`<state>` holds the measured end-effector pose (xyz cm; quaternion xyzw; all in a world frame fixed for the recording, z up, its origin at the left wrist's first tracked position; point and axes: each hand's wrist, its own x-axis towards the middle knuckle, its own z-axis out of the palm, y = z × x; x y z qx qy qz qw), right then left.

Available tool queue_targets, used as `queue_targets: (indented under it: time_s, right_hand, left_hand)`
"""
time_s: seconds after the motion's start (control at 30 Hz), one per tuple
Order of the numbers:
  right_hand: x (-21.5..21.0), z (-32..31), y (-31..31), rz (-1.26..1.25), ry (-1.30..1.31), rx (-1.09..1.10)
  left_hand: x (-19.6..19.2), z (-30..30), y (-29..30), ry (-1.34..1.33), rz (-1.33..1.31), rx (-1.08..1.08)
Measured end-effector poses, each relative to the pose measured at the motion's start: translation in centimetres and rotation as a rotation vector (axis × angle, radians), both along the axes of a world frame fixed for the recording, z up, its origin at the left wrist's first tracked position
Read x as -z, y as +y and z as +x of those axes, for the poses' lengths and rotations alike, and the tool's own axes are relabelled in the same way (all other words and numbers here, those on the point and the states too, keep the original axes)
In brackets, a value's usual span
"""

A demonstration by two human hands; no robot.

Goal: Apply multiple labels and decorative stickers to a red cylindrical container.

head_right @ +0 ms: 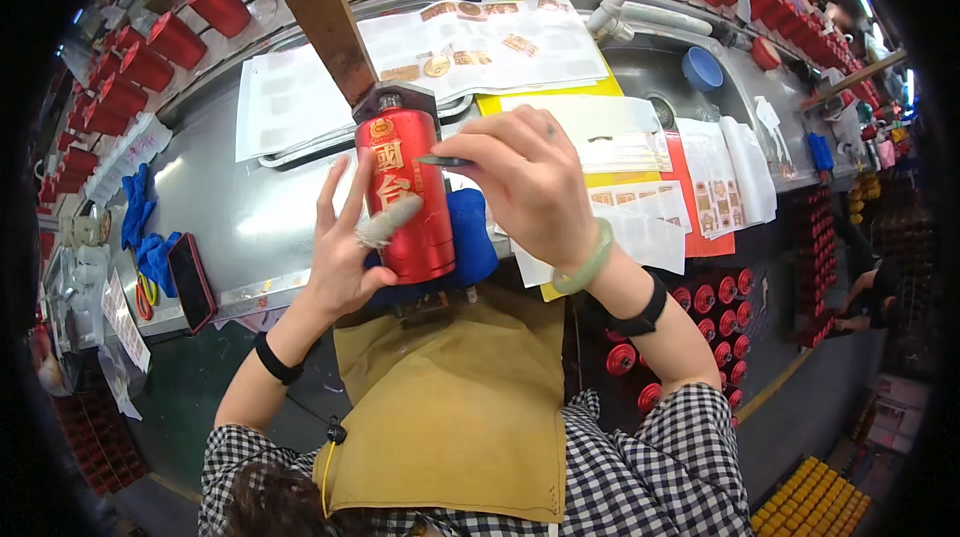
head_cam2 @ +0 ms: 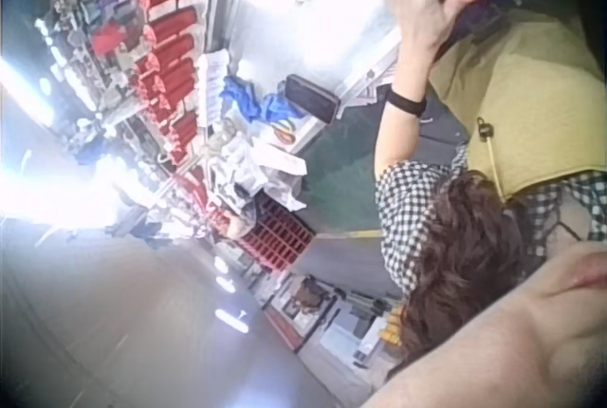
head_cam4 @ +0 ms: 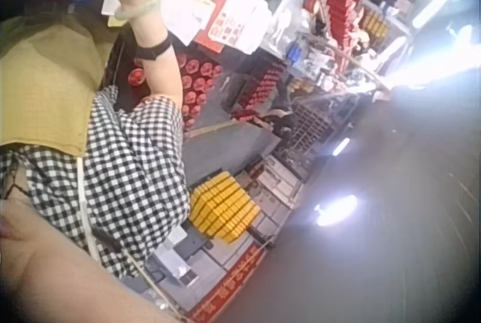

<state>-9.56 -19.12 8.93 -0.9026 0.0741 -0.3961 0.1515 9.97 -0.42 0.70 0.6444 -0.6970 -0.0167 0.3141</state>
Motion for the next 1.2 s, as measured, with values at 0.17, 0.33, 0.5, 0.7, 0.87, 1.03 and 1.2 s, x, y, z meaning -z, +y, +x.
queue_targets:
  time_s: [0.17,0.33,0.5,0.7,0.87,1.03,1.2]
  right_hand:
    - [1.0,1.8,3.0,-0.229,0.125,-0.274]
    - [0.0,8.4,1.3,-0.253,0.333,-0.134]
    - [-1.2,9.7,-2.0,-0.640,0.177,-0.060]
    - [1.1,3.3,5.2,-0.235,0.249,-0.540]
    - [-0.7,3.5,-4.4,-0.034,0.040,0.010]
    - [-2.9,-1.2,-9.9,0.388,0.027,0.169]
    - [-0.9,-4.4,-10.4,0.406,0.461,0.357]
  left_hand:
    - [0.1,0.9,1.5,0.176,-0.043,-0.345]
    - [-1.1,0.0,1.1,0.379,-0.147,-0.410]
    - [-1.1,-0.1,1.0,0.528,-0.234,-0.457]
    - [0.5,0.5,2.4,0.847,-0.179,-0.509]
    - [0.6,-0.1,1.5,1.065,-0.116,-0.450]
    - [0.0,-0.8,1.0,0.974,-0.151,-0.489]
    - [0.1,-1.5,1.1,0.984,-0.081,-0.439]
